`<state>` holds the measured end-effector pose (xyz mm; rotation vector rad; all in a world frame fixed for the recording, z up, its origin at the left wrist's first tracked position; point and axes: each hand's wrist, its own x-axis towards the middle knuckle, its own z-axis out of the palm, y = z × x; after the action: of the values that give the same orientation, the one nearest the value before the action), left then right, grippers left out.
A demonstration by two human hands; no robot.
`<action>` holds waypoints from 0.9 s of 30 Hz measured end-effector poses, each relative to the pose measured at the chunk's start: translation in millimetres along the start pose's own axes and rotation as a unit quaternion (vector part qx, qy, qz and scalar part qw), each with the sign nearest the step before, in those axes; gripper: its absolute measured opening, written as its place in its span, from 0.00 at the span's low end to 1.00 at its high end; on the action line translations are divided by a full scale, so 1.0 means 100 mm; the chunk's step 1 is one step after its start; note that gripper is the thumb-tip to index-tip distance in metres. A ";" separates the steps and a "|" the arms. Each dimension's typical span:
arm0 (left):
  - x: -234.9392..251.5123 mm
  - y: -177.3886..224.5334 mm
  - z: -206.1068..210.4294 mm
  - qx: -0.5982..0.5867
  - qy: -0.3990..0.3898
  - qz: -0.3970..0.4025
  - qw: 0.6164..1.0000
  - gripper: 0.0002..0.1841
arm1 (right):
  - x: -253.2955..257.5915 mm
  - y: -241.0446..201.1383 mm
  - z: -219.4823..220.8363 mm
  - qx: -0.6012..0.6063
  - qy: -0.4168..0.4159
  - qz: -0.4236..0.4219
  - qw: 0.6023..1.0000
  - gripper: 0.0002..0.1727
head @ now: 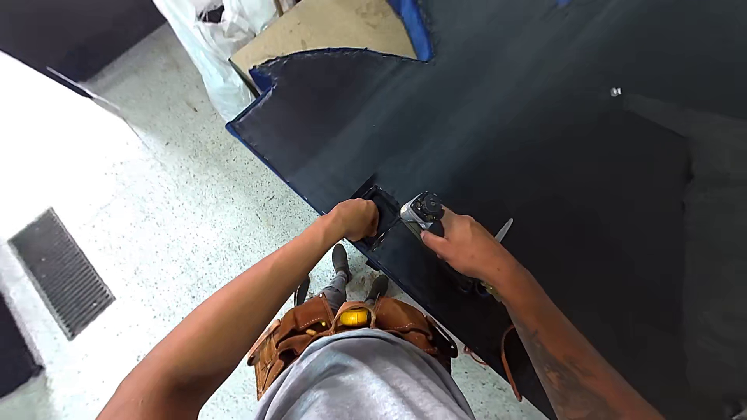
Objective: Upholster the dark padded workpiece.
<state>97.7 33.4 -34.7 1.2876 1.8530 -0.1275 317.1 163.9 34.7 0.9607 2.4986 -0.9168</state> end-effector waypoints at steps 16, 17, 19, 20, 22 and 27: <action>-0.34 0.21 0.20 0.074 0.085 -0.003 0.994 0.12 | -0.02 0.00 -0.03 -0.030 0.019 -0.040 0.999 0.23; -0.36 0.19 0.21 0.059 0.085 0.000 0.995 0.12 | -0.02 0.00 -0.03 -0.030 0.022 -0.043 0.998 0.22; -0.39 0.15 0.28 0.028 0.107 -0.011 0.994 0.14 | -0.03 0.01 -0.02 -0.032 0.030 -0.049 0.998 0.20; -0.41 0.15 0.32 0.013 0.122 -0.024 0.992 0.17 | -0.03 0.01 -0.01 -0.033 0.032 -0.050 0.998 0.20; -0.41 0.12 0.37 -0.008 0.144 -0.039 0.989 0.19 | -0.02 0.00 -0.02 -0.035 0.031 -0.050 0.998 0.21; -0.21 -0.01 0.22 -0.032 0.077 -0.035 0.996 0.14 | 0.01 0.02 -0.02 -0.036 0.025 -0.051 0.998 0.24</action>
<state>112.1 6.3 -34.5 1.2185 2.0167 -0.0059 317.8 167.1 34.5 0.8510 2.6256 -0.8367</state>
